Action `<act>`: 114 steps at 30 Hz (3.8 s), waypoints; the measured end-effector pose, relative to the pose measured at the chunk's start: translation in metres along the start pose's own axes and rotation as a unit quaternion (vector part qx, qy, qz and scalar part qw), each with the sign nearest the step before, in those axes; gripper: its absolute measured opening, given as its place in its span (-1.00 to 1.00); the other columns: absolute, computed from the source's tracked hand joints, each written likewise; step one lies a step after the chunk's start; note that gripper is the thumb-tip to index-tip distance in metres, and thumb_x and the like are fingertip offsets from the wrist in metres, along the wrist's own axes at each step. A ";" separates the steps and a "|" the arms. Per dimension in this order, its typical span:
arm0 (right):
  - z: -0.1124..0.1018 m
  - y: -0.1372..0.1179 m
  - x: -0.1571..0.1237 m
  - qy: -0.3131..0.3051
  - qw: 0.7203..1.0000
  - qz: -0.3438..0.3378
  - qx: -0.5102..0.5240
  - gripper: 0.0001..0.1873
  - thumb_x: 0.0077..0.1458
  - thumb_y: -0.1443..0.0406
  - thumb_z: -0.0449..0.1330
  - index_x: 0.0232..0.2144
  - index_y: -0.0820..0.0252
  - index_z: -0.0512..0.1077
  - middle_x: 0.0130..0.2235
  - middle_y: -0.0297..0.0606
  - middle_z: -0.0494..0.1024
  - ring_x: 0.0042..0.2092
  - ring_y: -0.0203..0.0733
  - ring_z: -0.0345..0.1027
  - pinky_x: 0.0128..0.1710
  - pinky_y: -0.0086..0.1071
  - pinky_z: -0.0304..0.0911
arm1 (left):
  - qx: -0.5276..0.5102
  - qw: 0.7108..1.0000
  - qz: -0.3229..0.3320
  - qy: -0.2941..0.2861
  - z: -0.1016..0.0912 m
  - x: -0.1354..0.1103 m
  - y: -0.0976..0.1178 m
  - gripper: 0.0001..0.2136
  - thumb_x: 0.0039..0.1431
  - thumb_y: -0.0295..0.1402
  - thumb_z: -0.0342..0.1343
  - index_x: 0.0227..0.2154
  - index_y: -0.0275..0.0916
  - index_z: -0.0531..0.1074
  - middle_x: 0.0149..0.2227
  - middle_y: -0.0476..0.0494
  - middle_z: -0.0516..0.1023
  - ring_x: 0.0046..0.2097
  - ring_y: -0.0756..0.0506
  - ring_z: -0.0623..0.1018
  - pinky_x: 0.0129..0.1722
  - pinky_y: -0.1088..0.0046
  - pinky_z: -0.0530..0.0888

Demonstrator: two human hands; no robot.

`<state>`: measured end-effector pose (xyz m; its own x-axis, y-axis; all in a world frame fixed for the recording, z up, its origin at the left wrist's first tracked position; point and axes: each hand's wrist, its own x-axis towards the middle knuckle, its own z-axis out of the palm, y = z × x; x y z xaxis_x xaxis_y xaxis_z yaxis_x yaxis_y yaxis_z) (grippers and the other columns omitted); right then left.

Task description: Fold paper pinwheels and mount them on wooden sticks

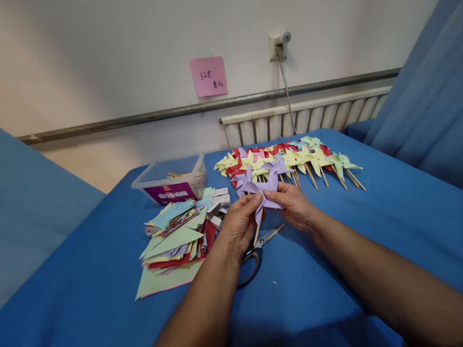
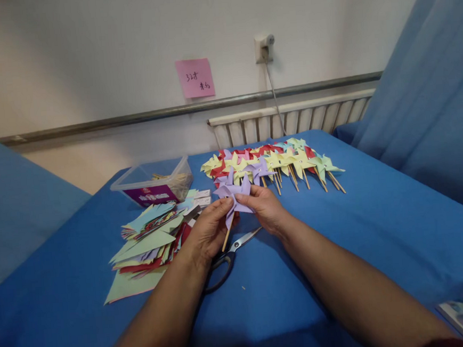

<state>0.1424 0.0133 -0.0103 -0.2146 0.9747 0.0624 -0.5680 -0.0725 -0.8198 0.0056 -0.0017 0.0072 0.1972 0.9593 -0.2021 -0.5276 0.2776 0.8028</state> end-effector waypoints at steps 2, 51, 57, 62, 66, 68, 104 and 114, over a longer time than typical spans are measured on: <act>-0.001 -0.001 0.000 -0.003 1.000 0.001 0.000 -0.67 -0.22 0.24 0.44 -0.31 0.18 0.57 -0.28 -0.28 0.63 -0.28 -0.20 0.48 -0.16 -0.30 0.32 | -0.023 1.000 -0.010 0.004 0.002 -0.001 0.002 -0.77 -0.11 -0.34 0.38 -0.40 -0.35 0.52 -0.46 -0.09 0.55 -0.48 0.02 0.49 -0.45 0.53 0.43; 0.001 0.006 -0.006 0.035 0.876 -0.280 -0.391 -0.60 -0.14 0.17 0.39 -0.21 0.03 0.42 -0.25 -0.28 0.54 -0.23 -0.11 0.39 -0.17 -0.22 0.29 | -0.088 0.996 -0.010 0.012 -0.001 0.000 0.004 -0.77 -0.01 -0.57 0.23 -0.23 -0.40 0.53 -0.27 -0.20 0.62 -0.33 -0.03 0.59 -0.29 0.53 0.53; 0.002 0.010 -0.003 0.062 0.899 -0.245 -0.357 -0.63 -0.16 0.17 0.40 -0.26 0.06 0.42 -0.28 -0.30 0.52 -0.27 -0.15 0.40 -0.24 -0.26 0.30 | -0.094 0.995 -0.011 0.013 0.001 0.000 0.003 -0.84 0.01 -0.55 0.22 -0.29 -0.39 0.54 -0.34 -0.17 0.61 -0.40 0.00 0.56 -0.33 0.55 0.51; 0.008 0.014 -0.001 0.040 0.967 -0.175 -0.180 -0.50 -0.20 0.16 0.42 -0.19 0.05 0.34 -0.38 -0.38 0.51 -0.35 -0.23 0.41 -0.31 -0.32 0.34 | -0.108 0.993 -0.004 0.043 0.003 -0.002 0.008 -0.82 0.02 -0.57 0.20 -0.27 -0.34 0.53 -0.36 -0.14 0.61 -0.41 0.00 0.56 -0.32 0.53 0.51; 0.012 0.012 -0.002 0.038 0.975 -0.139 -0.169 -0.67 -0.18 0.12 0.40 -0.41 0.10 0.40 -0.49 -0.40 0.49 -0.47 -0.29 0.35 -0.41 -0.36 0.30 | -0.107 0.993 -0.003 0.044 0.003 -0.001 0.008 -0.83 0.01 -0.59 0.19 -0.30 -0.35 0.53 -0.38 -0.11 0.59 -0.43 0.02 0.54 -0.33 0.52 0.52; 0.013 0.011 -0.003 0.043 0.975 -0.132 -0.176 -0.70 -0.17 0.10 0.39 -0.46 0.11 0.40 -0.53 -0.40 0.47 -0.51 -0.30 0.31 -0.45 -0.36 0.27 | -0.104 0.994 -0.005 0.032 0.002 -0.001 0.006 -0.85 0.00 -0.59 0.20 -0.31 -0.36 0.53 -0.37 -0.12 0.59 -0.42 0.01 0.54 -0.34 0.50 0.52; 0.007 0.014 0.001 0.073 0.979 -0.102 -0.158 -0.64 -0.15 0.04 0.36 -0.47 0.19 0.43 -0.60 -0.42 0.45 -0.61 -0.38 0.25 -0.58 -0.47 0.15 | -0.066 0.996 0.027 0.057 0.001 -0.001 0.003 -0.85 -0.06 -0.54 0.26 -0.35 -0.34 0.54 -0.46 -0.11 0.60 -0.48 -0.03 0.54 -0.47 0.51 0.47; 0.011 0.019 0.000 0.038 0.989 -0.078 -0.121 -0.54 -0.32 0.16 0.46 -0.38 0.16 0.36 -0.55 -0.48 0.46 -0.57 -0.39 0.26 -0.53 -0.46 0.21 | -0.091 0.993 0.018 0.078 0.004 0.001 0.003 -0.82 -0.05 -0.58 0.23 -0.31 -0.37 0.54 -0.40 -0.14 0.61 -0.44 -0.04 0.56 -0.40 0.47 0.52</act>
<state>0.1225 0.0094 -0.0195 -0.0745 0.9838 0.1631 -0.3814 0.1230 -0.9162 0.0072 -0.0003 0.0120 0.0514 0.9612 -0.2709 -0.6756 0.2332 0.6994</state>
